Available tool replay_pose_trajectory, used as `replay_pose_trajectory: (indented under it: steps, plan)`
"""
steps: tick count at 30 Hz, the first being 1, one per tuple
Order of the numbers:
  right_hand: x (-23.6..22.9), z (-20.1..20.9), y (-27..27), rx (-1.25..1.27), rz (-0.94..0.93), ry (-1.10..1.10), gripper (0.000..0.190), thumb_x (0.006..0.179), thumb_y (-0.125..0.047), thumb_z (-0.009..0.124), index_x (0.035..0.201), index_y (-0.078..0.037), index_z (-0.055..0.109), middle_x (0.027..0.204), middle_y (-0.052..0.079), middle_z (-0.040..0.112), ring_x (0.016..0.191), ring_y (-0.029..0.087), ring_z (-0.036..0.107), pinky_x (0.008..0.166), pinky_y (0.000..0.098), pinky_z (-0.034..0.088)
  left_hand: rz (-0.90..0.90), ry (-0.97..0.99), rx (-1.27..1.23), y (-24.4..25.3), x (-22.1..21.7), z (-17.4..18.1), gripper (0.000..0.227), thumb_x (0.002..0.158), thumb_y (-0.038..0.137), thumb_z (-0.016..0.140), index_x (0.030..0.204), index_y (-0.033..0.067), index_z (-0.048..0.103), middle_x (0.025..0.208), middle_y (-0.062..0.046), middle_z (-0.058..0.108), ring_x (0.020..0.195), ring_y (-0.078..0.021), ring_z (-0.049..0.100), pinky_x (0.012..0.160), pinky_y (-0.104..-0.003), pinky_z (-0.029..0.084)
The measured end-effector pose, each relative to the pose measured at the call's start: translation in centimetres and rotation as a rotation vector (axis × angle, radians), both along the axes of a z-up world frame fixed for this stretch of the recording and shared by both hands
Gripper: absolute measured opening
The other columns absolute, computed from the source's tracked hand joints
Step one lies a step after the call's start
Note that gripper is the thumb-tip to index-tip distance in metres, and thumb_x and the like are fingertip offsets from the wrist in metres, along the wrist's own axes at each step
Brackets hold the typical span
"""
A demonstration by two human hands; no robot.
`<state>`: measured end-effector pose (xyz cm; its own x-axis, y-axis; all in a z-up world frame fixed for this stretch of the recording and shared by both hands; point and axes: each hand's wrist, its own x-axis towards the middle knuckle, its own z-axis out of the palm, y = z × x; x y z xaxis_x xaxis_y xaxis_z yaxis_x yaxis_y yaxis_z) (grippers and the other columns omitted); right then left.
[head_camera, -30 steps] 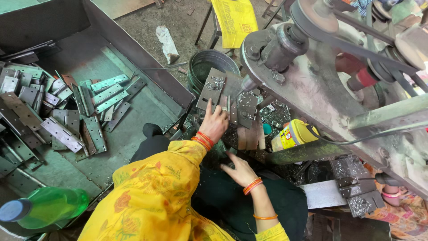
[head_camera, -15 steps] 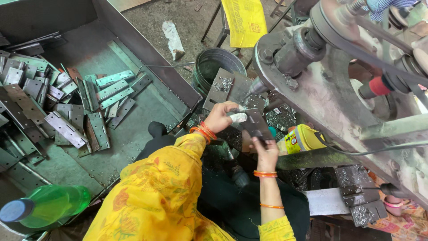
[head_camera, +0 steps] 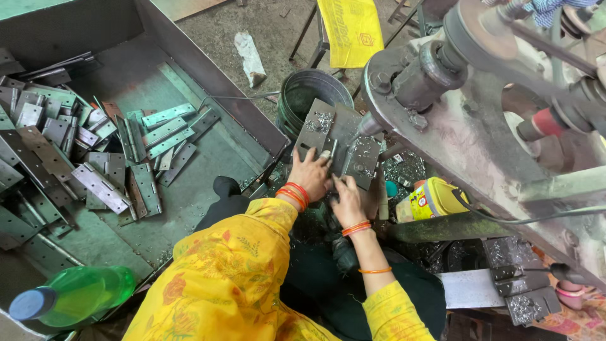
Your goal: The person operates a manual metal press machine, repeatedly picking up metal plates from a bin, placing them into the press, and activating the machine to process them. The person handles the plates one at a time and returns them to the bin after processing.
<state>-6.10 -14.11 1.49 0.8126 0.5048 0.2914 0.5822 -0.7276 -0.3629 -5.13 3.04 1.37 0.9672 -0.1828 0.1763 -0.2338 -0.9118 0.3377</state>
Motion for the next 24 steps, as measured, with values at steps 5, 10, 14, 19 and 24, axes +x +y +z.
replay_pose_trajectory:
  steps: [5,10,14,19,24]
  plan:
    - [-2.8,3.4,-1.2,0.003,-0.171,0.338,0.050,0.083,-0.012,0.071,0.133,-0.008,0.064,0.135,0.012,0.065,0.089,0.032,0.071,0.083,0.0381,0.057,-0.034,0.057,0.145,-0.7,0.7,0.1,0.074,0.087,0.056,0.068,0.144,0.0102,0.058,0.148,-0.003,0.050,0.152,-0.0351,0.023,0.116,-0.079,0.008]
    - [-7.6,3.9,-2.4,-0.169,-0.008,0.193,0.061,0.086,-0.028,0.077,0.139,-0.005,0.058,0.137,0.019,0.060,0.121,0.037,0.062,0.101,0.0429,0.051,-0.035,0.096,0.104,-1.0,2.1,-0.4,0.075,0.082,0.055,0.071,0.142,0.0134,0.057,0.153,0.000,0.045,0.150,-0.0333,0.023,0.112,-0.081,0.008]
    - [-9.1,1.8,-3.0,-0.346,-0.079,0.346,0.075,0.080,-0.031,0.079,0.145,-0.010,0.048,0.142,0.022,0.051,0.123,0.042,0.056,0.100,0.0452,0.049,-0.021,0.101,0.101,-1.2,3.3,-0.7,0.072,0.081,0.053,0.073,0.140,0.0146,0.060,0.151,0.002,0.047,0.150,-0.0321,0.023,0.112,-0.082,0.007]
    - [-9.9,-1.3,-3.8,-0.355,-0.190,0.423,0.070,0.080,-0.028,0.075,0.145,-0.015,0.050,0.135,0.013,0.059,0.118,0.037,0.063,0.094,0.0444,0.055,-0.022,0.099,0.114,-1.2,3.3,-0.8,0.061,0.083,0.048,0.072,0.134,0.0144,0.065,0.146,0.001,0.053,0.150,-0.0336,0.026,0.112,-0.082,0.008]
    - [-13.3,-5.9,-3.5,-0.307,-0.329,0.473,0.060,0.078,-0.024,0.077,0.135,-0.027,0.057,0.140,0.010,0.056,0.108,0.037,0.067,0.088,0.0470,0.056,-0.022,0.035,0.117,-1.2,2.6,-0.8,0.048,0.089,0.044,0.066,0.126,0.0133,0.070,0.145,-0.002,0.054,0.149,-0.0357,0.027,0.113,-0.081,0.006]
